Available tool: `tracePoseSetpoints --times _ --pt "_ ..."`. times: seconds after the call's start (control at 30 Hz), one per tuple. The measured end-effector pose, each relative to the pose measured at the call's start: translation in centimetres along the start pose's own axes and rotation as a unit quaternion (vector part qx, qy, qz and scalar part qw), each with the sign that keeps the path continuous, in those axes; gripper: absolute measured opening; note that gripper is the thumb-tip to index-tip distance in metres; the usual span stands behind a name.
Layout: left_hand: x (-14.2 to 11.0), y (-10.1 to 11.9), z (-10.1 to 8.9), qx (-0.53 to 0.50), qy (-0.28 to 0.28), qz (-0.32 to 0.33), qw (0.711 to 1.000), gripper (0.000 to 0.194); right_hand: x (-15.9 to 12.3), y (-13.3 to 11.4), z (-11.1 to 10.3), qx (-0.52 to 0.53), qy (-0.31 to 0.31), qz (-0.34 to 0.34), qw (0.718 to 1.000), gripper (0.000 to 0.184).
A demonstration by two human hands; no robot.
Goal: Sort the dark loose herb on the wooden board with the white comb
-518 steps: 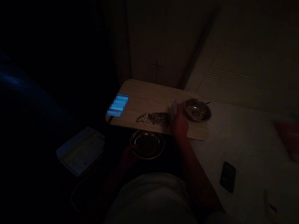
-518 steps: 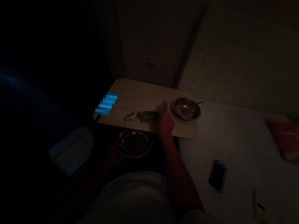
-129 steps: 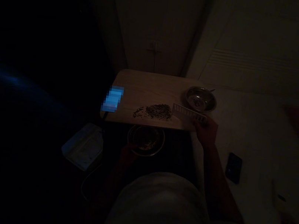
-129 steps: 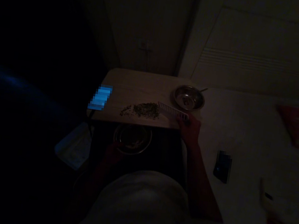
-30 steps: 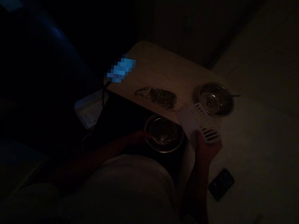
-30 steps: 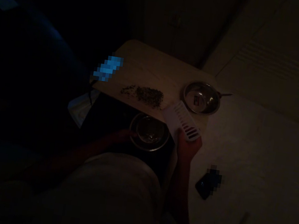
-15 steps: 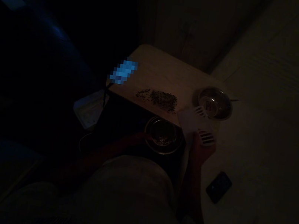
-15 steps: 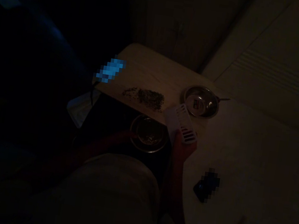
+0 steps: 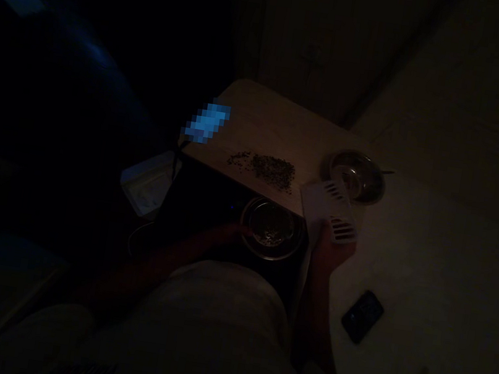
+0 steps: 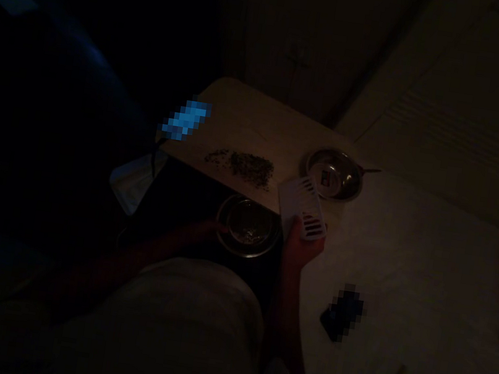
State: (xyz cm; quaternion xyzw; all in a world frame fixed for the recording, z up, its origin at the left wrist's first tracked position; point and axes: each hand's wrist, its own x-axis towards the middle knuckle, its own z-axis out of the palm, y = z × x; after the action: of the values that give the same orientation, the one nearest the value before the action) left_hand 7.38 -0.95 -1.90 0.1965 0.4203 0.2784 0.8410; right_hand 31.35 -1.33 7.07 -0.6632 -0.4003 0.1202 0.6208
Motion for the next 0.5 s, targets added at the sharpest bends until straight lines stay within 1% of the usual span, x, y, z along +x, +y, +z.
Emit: tracePoseSetpoints --times 0.1,0.2,0.27,0.37,0.5 --pt "-0.1 0.0 0.0 0.017 0.017 -0.004 1.000 0.043 -0.1 0.1 1.2 0.012 0.001 -0.007 1.000 0.026" --pt "-0.4 0.1 0.2 0.013 0.025 -0.001 1.000 0.050 -0.1 0.2 2.4 -0.008 -0.004 -0.013 1.000 0.026" --pt "-0.5 0.2 0.4 0.014 0.028 -0.004 0.999 0.052 -0.1 0.3 2.9 -0.018 -0.005 -0.016 1.000 0.026" --pt "-0.5 0.2 0.5 0.014 0.017 -0.006 1.000 0.051 0.0 0.5 2.7 -0.032 0.016 -0.020 0.999 0.025" --pt "-0.5 0.3 0.6 0.011 0.001 0.010 1.000 0.054 0.3 1.1 2.0 -0.050 0.046 -0.016 0.998 0.026"
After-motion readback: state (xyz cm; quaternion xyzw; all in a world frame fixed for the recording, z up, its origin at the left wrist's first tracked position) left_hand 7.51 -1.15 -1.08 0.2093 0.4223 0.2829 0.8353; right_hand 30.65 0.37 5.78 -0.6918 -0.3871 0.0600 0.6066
